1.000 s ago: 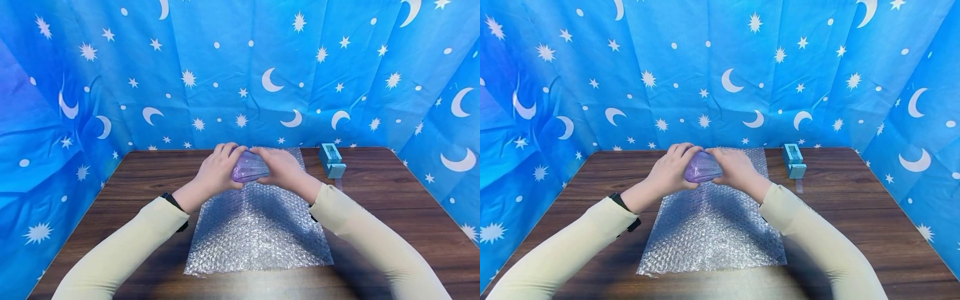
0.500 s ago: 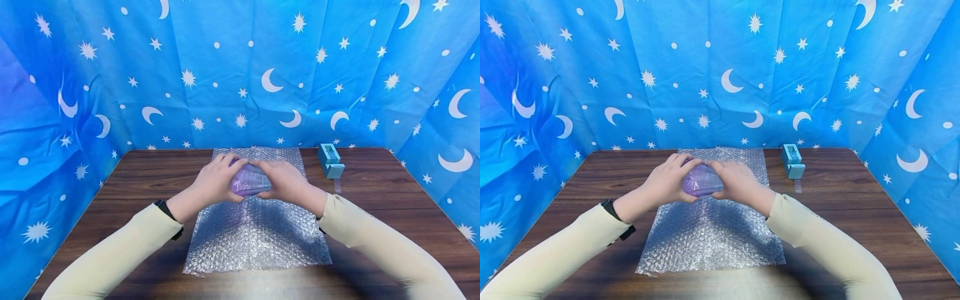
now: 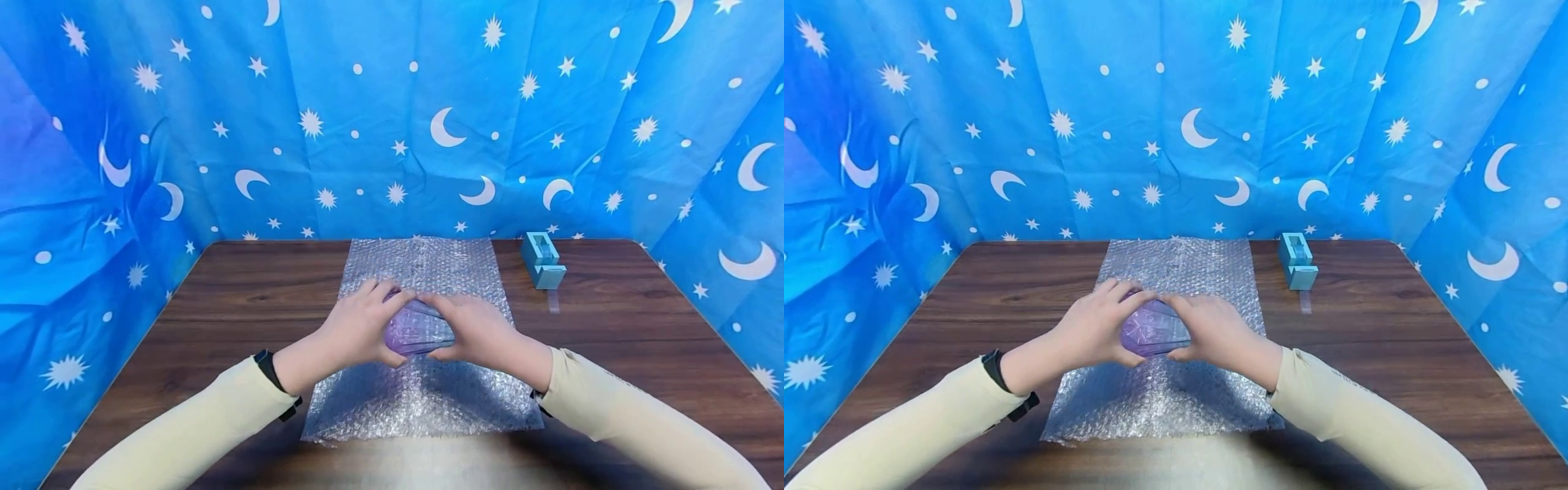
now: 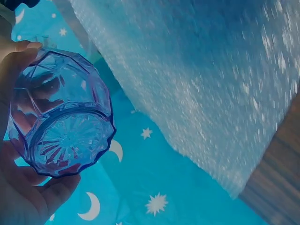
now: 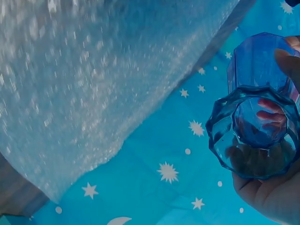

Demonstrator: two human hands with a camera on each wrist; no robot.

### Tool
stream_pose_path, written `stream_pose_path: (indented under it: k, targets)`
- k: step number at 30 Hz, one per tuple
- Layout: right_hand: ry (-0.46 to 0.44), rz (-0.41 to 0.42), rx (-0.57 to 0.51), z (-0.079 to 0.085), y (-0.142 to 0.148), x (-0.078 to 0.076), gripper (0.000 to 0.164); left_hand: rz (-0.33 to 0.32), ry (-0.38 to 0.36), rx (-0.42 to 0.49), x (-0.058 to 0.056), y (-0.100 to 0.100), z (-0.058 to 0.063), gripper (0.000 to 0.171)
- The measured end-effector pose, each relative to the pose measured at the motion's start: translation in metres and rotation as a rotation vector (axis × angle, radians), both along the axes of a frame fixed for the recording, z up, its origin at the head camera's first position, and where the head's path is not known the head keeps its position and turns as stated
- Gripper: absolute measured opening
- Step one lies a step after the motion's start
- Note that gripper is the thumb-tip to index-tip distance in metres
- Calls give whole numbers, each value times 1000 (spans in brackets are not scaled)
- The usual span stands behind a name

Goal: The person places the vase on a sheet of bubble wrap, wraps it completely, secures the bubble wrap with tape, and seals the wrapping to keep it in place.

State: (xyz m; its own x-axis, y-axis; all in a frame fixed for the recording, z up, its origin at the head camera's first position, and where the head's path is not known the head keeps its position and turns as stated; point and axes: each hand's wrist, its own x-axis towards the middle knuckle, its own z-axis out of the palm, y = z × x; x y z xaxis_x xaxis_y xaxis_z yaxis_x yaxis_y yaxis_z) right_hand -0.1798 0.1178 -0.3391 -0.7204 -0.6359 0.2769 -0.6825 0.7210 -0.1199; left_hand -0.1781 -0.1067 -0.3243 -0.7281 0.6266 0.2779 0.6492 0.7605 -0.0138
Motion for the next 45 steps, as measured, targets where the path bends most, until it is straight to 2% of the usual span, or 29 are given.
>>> stream_pose_path:
  k: [5,12,22,26,30,35,45]
  targets:
    - [5,16,-8,-7,2,10,83,-14,-14,3,10,2,-4,98]
    - [-2,32,1,-17,4,22,84,-48,8,-13,22,2,-14,97]
    - [-49,25,20,-24,5,35,84,-19,-51,-22,33,5,-24,95]
    - [-59,38,26,-25,6,38,84,-23,-39,-25,38,5,-27,94]
    - [-51,40,30,-29,6,40,84,-20,-30,-36,41,4,-29,94]
    - [-54,46,21,-35,6,41,84,-20,-60,-46,42,5,-31,95]
    - [-146,28,19,-40,3,37,84,-13,-102,-45,39,6,-34,93]
